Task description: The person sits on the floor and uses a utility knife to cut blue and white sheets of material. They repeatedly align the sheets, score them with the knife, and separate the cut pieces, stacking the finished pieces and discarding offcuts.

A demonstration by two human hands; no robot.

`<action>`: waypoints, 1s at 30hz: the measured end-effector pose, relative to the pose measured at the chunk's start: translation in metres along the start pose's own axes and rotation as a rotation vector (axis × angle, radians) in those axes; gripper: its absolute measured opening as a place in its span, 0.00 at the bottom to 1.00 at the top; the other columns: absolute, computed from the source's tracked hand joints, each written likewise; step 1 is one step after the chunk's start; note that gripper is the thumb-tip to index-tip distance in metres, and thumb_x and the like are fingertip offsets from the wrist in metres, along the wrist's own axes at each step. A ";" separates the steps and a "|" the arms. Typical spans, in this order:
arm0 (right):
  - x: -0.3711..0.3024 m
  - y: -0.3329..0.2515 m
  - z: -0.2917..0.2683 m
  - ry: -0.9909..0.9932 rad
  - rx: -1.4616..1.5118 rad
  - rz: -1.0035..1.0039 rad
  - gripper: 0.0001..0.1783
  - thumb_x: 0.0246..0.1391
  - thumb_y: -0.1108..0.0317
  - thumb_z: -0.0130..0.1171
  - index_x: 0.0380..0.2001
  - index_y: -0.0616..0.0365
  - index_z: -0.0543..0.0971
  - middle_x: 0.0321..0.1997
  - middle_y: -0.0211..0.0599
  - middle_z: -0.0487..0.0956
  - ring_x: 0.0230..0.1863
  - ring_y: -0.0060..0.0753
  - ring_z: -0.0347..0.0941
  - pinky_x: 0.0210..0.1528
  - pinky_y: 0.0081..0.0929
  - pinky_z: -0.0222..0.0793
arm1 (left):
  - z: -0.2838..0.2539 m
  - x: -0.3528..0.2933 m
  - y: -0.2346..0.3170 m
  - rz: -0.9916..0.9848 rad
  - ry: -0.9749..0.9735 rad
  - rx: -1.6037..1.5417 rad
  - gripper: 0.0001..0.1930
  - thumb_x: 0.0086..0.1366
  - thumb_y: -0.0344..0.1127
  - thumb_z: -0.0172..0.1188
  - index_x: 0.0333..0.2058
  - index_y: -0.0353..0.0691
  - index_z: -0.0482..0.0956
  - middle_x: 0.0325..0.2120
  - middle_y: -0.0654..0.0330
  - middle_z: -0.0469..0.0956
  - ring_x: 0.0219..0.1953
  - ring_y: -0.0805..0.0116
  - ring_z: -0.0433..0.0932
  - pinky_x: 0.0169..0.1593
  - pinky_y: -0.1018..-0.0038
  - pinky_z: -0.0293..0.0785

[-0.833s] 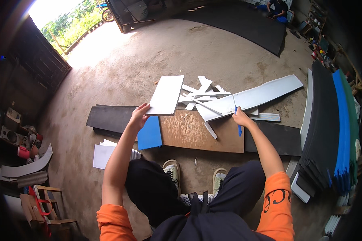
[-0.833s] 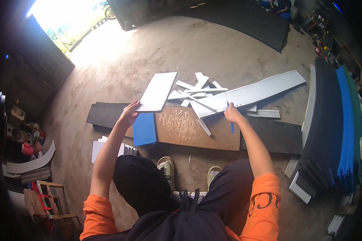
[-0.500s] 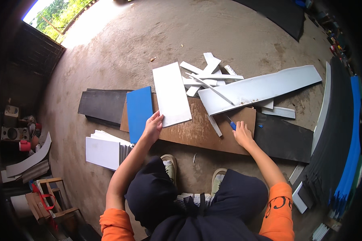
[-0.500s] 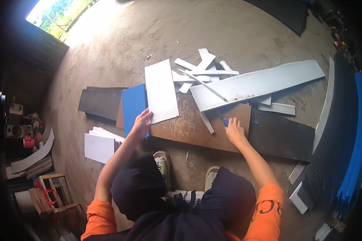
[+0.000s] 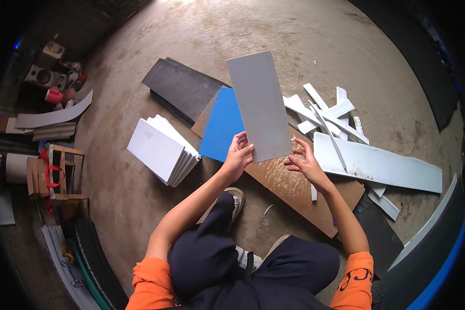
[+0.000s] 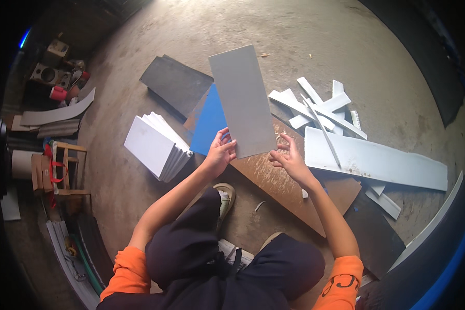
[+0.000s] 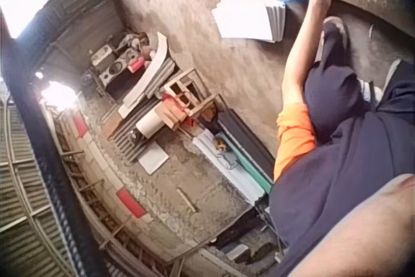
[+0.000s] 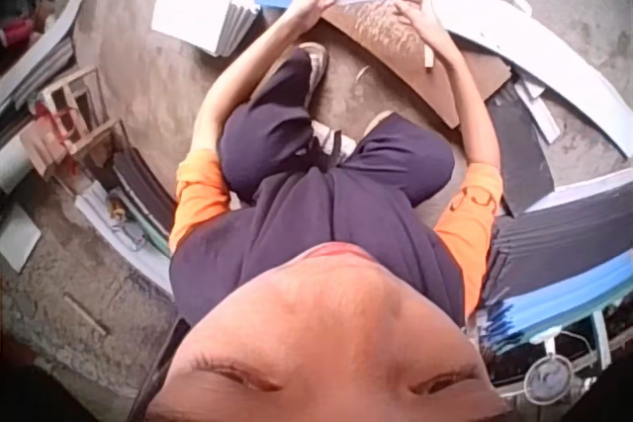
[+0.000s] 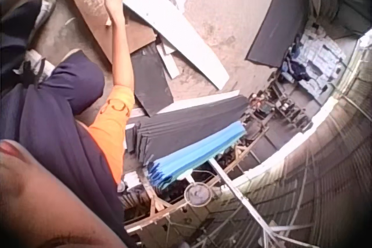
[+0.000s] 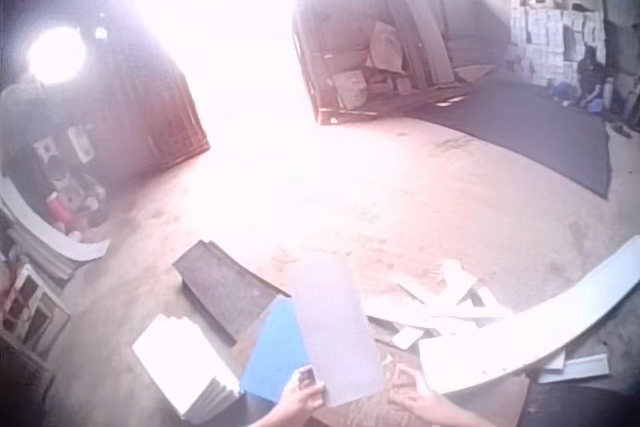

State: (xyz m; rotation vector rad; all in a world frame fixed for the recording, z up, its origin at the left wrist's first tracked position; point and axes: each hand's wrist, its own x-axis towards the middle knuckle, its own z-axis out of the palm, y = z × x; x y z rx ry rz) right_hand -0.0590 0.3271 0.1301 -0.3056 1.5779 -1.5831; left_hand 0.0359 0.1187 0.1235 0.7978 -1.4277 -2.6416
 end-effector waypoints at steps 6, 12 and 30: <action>0.049 -0.069 0.112 -0.159 -0.076 -0.211 0.20 0.53 0.72 0.50 0.48 0.67 0.61 0.36 0.44 0.73 0.34 0.30 0.74 0.36 0.23 0.72 | -0.039 -0.073 0.071 0.361 0.124 -0.041 0.25 0.61 0.31 0.48 0.54 0.51 0.48 0.49 0.59 0.58 0.49 0.68 0.65 0.45 0.67 0.72; 0.052 -0.123 0.305 -0.514 -0.179 -0.162 0.20 0.52 0.71 0.51 0.47 0.66 0.62 0.36 0.43 0.73 0.34 0.31 0.74 0.37 0.25 0.72 | -0.122 -0.211 0.118 0.716 0.446 -0.060 0.31 0.61 0.31 0.47 0.58 0.54 0.40 0.51 0.54 0.59 0.50 0.66 0.65 0.46 0.68 0.72; 0.133 0.141 0.490 -0.451 -0.565 0.519 0.11 0.51 0.75 0.48 0.39 0.64 0.65 0.28 0.36 0.70 0.25 0.29 0.69 0.26 0.25 0.68 | -0.381 -0.252 -0.035 0.374 0.931 -0.152 0.32 0.57 0.26 0.54 0.58 0.47 0.51 0.49 0.56 0.62 0.43 0.72 0.68 0.36 0.78 0.74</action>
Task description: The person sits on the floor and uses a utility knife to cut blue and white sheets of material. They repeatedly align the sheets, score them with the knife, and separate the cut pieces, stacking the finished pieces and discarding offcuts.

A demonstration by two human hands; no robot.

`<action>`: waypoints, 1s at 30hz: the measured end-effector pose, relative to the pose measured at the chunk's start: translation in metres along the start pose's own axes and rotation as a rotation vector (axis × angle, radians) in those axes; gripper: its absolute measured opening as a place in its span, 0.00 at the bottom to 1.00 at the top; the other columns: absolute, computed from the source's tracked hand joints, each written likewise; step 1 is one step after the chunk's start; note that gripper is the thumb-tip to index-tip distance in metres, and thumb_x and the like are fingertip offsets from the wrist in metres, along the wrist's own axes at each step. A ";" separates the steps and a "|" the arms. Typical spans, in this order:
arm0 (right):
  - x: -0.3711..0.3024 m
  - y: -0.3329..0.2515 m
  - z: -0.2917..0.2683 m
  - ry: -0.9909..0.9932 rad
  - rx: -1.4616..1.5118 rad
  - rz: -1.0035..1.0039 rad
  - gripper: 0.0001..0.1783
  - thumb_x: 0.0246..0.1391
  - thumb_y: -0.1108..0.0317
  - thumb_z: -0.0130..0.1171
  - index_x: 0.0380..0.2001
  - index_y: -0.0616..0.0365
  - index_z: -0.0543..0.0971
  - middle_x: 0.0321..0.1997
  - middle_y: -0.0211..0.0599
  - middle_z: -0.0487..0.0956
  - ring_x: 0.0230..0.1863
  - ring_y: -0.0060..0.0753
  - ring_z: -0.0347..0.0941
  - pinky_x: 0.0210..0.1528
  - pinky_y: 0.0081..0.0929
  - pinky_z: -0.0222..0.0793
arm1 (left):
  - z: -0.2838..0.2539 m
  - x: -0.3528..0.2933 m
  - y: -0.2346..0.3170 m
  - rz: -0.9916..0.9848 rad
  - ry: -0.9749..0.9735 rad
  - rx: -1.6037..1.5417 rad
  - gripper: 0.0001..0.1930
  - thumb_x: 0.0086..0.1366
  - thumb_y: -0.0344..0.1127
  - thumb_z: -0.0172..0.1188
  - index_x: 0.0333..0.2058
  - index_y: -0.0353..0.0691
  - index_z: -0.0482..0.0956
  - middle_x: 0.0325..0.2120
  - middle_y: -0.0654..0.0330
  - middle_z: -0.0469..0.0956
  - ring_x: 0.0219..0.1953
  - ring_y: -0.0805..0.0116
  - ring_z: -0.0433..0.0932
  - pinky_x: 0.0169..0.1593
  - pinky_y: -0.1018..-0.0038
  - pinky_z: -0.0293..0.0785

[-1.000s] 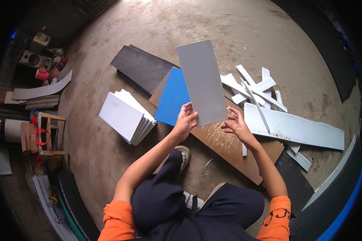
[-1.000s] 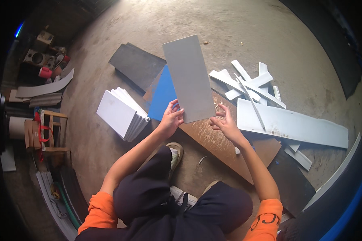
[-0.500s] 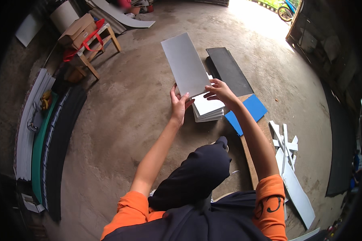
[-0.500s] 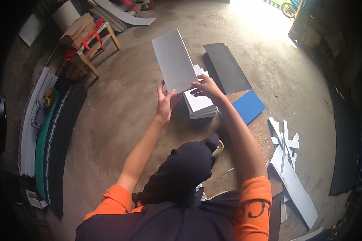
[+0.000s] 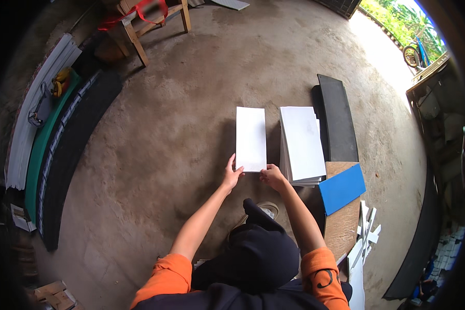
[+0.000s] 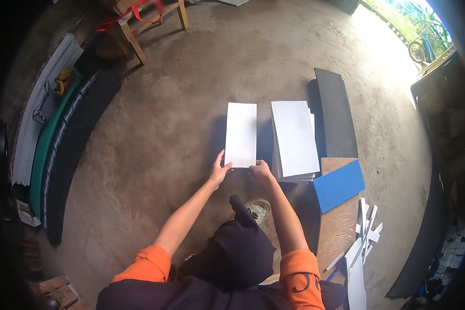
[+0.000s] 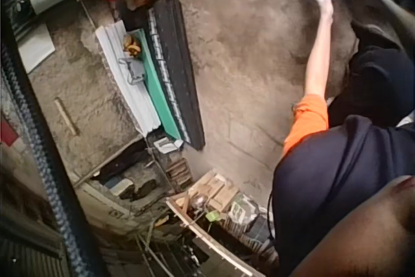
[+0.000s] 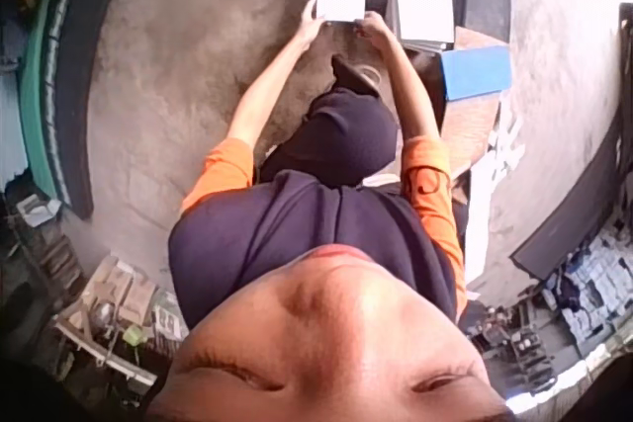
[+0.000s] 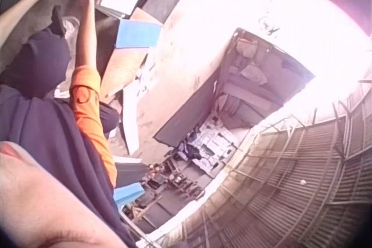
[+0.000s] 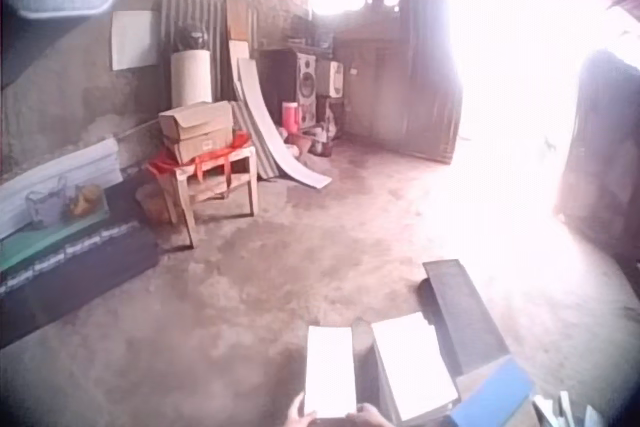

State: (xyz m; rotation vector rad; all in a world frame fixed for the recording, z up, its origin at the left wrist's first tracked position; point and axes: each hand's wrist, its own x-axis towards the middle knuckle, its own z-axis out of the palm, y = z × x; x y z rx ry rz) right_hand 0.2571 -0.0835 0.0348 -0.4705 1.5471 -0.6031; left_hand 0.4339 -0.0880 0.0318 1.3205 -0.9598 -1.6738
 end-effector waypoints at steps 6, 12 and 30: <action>0.003 0.005 0.024 -0.045 0.224 0.052 0.31 0.51 0.76 0.48 0.57 0.63 0.49 0.49 0.51 0.62 0.37 0.39 0.71 0.39 0.30 0.71 | -0.020 0.032 -0.052 0.076 0.163 0.307 0.34 0.52 0.26 0.57 0.57 0.45 0.52 0.47 0.52 0.63 0.46 0.62 0.66 0.44 0.67 0.69; -0.025 -0.012 -0.003 -0.241 -0.075 -0.119 0.25 0.55 0.67 0.47 0.55 0.60 0.56 0.49 0.45 0.64 0.39 0.33 0.72 0.42 0.27 0.69 | 0.012 0.020 -0.029 0.075 0.258 0.932 0.45 0.44 0.40 0.65 0.58 0.49 0.45 0.54 0.52 0.47 0.55 0.48 0.48 0.52 0.50 0.52; -0.401 0.326 -0.389 1.304 0.115 0.103 0.12 0.51 0.69 0.41 0.39 0.57 0.68 0.25 0.37 0.74 0.16 0.26 0.70 0.14 0.21 0.64 | 0.253 -0.096 0.085 1.512 -1.250 1.821 0.20 0.45 0.44 0.61 0.39 0.47 0.74 0.42 0.60 0.67 0.52 0.61 0.59 0.53 0.53 0.56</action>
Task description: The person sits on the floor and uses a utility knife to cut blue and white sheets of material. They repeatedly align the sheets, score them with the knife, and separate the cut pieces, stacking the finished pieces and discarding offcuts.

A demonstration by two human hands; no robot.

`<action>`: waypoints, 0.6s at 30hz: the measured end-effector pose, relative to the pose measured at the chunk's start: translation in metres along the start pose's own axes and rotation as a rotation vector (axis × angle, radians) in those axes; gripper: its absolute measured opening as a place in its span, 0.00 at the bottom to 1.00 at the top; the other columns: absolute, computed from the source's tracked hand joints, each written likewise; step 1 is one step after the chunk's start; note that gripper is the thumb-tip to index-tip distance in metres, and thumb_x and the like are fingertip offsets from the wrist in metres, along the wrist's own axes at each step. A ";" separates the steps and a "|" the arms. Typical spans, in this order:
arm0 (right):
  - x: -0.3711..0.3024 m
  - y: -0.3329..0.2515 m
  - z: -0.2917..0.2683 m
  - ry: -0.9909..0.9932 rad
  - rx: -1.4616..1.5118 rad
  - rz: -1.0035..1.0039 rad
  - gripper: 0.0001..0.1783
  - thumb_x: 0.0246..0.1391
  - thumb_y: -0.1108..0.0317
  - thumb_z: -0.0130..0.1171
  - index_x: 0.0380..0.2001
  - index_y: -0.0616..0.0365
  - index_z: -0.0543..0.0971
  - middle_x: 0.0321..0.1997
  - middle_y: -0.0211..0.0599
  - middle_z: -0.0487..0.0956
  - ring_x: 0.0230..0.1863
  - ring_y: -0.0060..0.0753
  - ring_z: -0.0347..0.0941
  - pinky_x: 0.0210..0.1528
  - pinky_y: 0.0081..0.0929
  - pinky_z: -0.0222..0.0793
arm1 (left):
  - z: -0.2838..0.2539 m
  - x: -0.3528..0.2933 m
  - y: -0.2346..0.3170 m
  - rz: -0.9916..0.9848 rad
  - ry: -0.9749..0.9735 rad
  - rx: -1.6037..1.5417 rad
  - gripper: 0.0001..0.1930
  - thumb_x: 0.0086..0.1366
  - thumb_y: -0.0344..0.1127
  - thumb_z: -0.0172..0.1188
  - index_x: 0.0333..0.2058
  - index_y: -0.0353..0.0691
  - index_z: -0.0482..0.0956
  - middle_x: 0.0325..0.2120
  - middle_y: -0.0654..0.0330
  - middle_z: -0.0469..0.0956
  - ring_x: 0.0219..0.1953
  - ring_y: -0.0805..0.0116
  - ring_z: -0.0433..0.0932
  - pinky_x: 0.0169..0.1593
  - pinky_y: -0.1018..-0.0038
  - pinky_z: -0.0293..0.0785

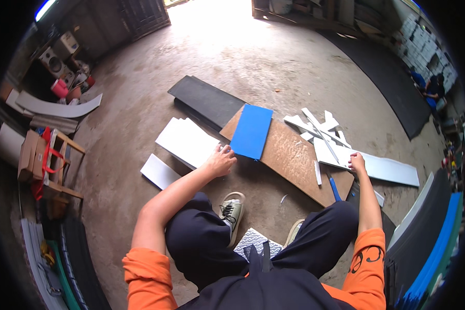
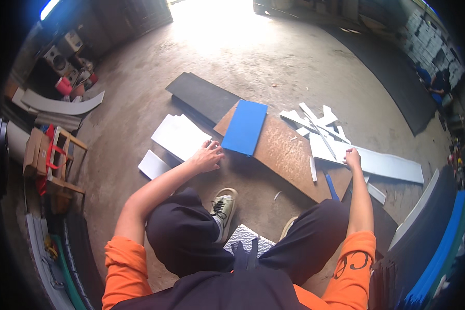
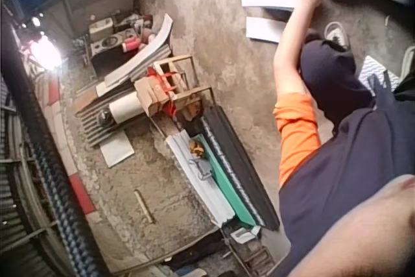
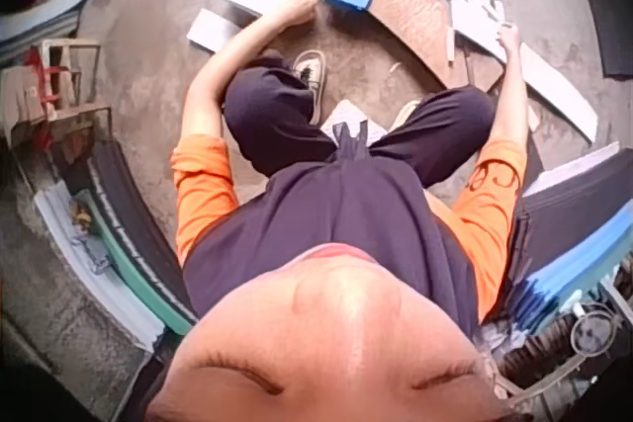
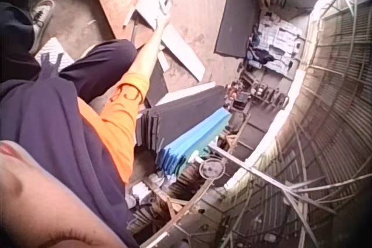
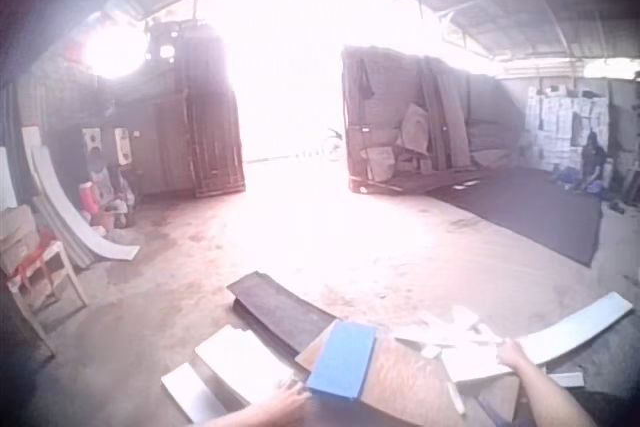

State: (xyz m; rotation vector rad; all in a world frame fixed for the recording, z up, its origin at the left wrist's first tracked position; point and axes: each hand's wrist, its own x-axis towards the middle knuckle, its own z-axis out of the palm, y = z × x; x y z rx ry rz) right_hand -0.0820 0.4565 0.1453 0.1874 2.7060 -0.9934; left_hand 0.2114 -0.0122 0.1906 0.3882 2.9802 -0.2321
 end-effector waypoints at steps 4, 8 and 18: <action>0.008 0.165 0.012 0.136 0.105 0.193 0.14 0.45 0.67 0.51 0.38 0.56 0.68 0.26 0.38 0.73 0.17 0.31 0.69 0.18 0.26 0.66 | -0.027 0.075 0.029 0.109 -0.077 -0.038 0.18 0.48 0.43 0.60 0.40 0.48 0.74 0.40 0.62 0.70 0.50 0.63 0.62 0.49 0.64 0.61; -0.062 0.143 0.110 0.246 -0.364 -0.066 0.23 0.41 0.61 0.60 0.40 0.55 0.66 0.39 0.41 0.66 0.43 0.43 0.64 0.44 0.41 0.63 | 0.000 0.117 0.032 0.061 -0.137 0.011 0.18 0.50 0.43 0.59 0.41 0.48 0.72 0.39 0.62 0.70 0.48 0.63 0.64 0.47 0.64 0.63; -0.084 0.129 0.068 0.291 -0.272 -0.305 0.17 0.45 0.72 0.53 0.39 0.60 0.63 0.38 0.45 0.64 0.39 0.46 0.65 0.37 0.37 0.63 | 0.070 0.268 0.110 0.063 0.009 -0.936 0.18 0.56 0.35 0.54 0.45 0.36 0.67 0.36 0.50 0.71 0.38 0.57 0.74 0.42 0.67 0.70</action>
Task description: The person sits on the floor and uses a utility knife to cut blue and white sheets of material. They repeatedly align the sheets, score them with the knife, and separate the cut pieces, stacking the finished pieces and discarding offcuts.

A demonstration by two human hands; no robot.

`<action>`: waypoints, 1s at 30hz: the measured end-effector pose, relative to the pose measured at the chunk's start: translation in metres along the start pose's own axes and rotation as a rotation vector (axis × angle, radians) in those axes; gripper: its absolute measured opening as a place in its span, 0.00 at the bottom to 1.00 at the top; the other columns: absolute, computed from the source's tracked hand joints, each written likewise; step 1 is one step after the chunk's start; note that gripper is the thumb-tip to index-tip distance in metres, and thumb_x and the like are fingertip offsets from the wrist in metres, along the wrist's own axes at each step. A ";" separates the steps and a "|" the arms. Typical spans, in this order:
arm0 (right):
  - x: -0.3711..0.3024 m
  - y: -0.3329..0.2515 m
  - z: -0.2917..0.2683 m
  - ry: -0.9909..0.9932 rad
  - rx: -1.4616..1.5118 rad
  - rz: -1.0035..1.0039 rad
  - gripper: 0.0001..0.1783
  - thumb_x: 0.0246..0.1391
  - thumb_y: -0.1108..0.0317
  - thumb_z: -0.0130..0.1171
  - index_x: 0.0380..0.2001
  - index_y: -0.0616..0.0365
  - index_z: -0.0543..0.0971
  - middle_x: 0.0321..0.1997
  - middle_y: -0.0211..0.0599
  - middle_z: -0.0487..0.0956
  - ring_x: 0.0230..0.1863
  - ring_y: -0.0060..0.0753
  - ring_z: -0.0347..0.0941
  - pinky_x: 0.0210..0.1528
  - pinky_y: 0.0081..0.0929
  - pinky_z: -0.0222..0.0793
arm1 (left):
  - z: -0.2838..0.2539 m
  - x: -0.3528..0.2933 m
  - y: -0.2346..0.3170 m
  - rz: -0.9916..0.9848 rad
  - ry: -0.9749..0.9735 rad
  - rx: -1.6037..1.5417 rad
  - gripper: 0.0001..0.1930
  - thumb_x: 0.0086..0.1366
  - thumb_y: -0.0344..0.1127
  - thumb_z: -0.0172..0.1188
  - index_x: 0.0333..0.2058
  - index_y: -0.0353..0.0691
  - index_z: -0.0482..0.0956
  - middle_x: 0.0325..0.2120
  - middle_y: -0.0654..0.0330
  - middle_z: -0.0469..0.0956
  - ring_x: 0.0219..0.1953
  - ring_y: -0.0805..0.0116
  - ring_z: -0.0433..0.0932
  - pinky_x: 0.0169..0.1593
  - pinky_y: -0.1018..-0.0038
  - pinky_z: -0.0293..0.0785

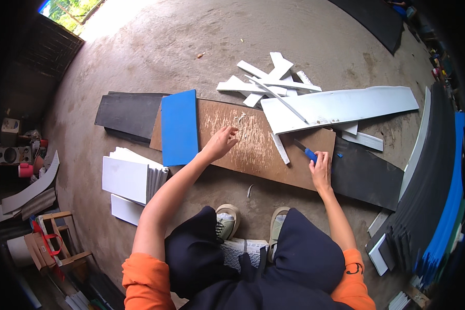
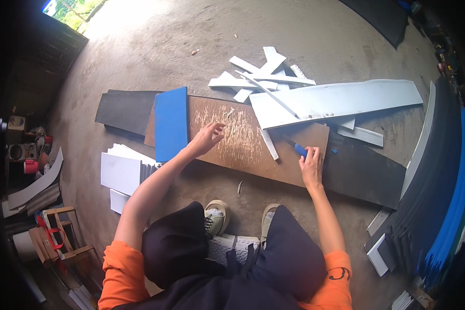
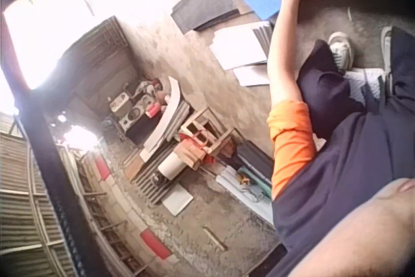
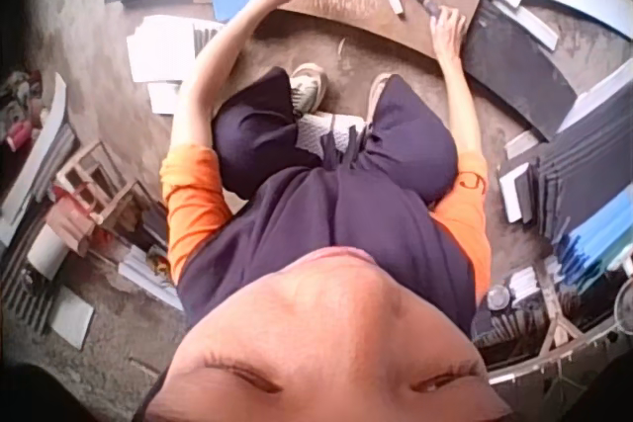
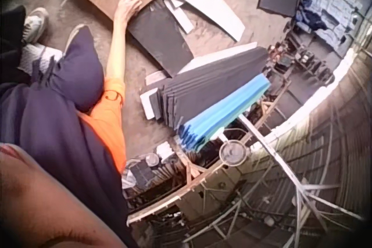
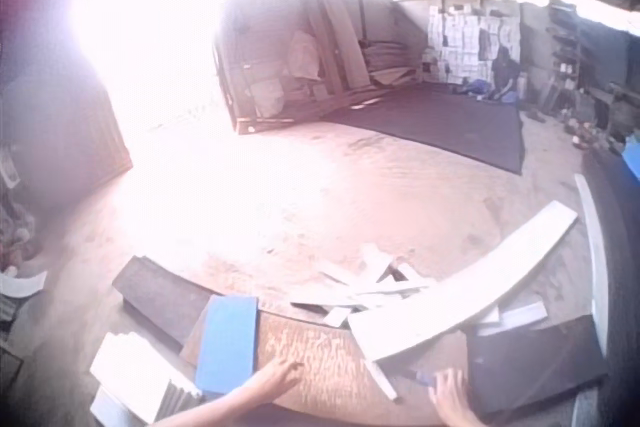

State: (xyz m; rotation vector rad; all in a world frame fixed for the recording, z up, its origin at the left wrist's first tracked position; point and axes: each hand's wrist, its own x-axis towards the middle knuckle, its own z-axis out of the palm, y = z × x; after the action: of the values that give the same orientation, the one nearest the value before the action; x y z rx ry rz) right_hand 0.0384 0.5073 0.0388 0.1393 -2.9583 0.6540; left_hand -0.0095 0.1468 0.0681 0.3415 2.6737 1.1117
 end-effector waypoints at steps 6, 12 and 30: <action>0.021 -0.022 0.021 -0.033 0.573 0.597 0.15 0.48 0.62 0.53 0.35 0.59 0.67 0.22 0.37 0.70 0.26 0.33 0.69 0.32 0.30 0.64 | 0.057 0.098 0.023 -0.386 0.203 -0.770 0.21 0.63 0.30 0.45 0.53 0.33 0.54 0.46 0.44 0.64 0.37 0.63 0.75 0.40 0.74 0.76; 0.019 -0.061 0.044 -0.130 0.528 0.597 0.25 0.32 0.61 0.69 0.28 0.59 0.64 0.23 0.33 0.67 0.25 0.31 0.65 0.30 0.28 0.63 | 0.066 0.108 0.018 -0.357 0.186 -0.801 0.19 0.63 0.31 0.44 0.52 0.36 0.58 0.43 0.46 0.68 0.38 0.62 0.75 0.40 0.73 0.75; 0.110 -0.004 -0.065 0.188 0.948 0.685 0.15 0.44 0.67 0.59 0.28 0.58 0.63 0.22 0.29 0.68 0.19 0.16 0.61 0.20 0.15 0.57 | 0.073 0.112 0.059 -0.466 0.233 -0.906 0.27 0.61 0.33 0.48 0.55 0.33 0.47 0.40 0.49 0.66 0.36 0.63 0.74 0.42 0.71 0.72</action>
State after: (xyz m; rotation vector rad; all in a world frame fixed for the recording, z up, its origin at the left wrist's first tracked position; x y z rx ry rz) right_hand -0.0648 0.5244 0.1132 -0.8306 -2.2102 1.9452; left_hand -0.0869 0.2695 0.0472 -0.5605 1.9288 2.0627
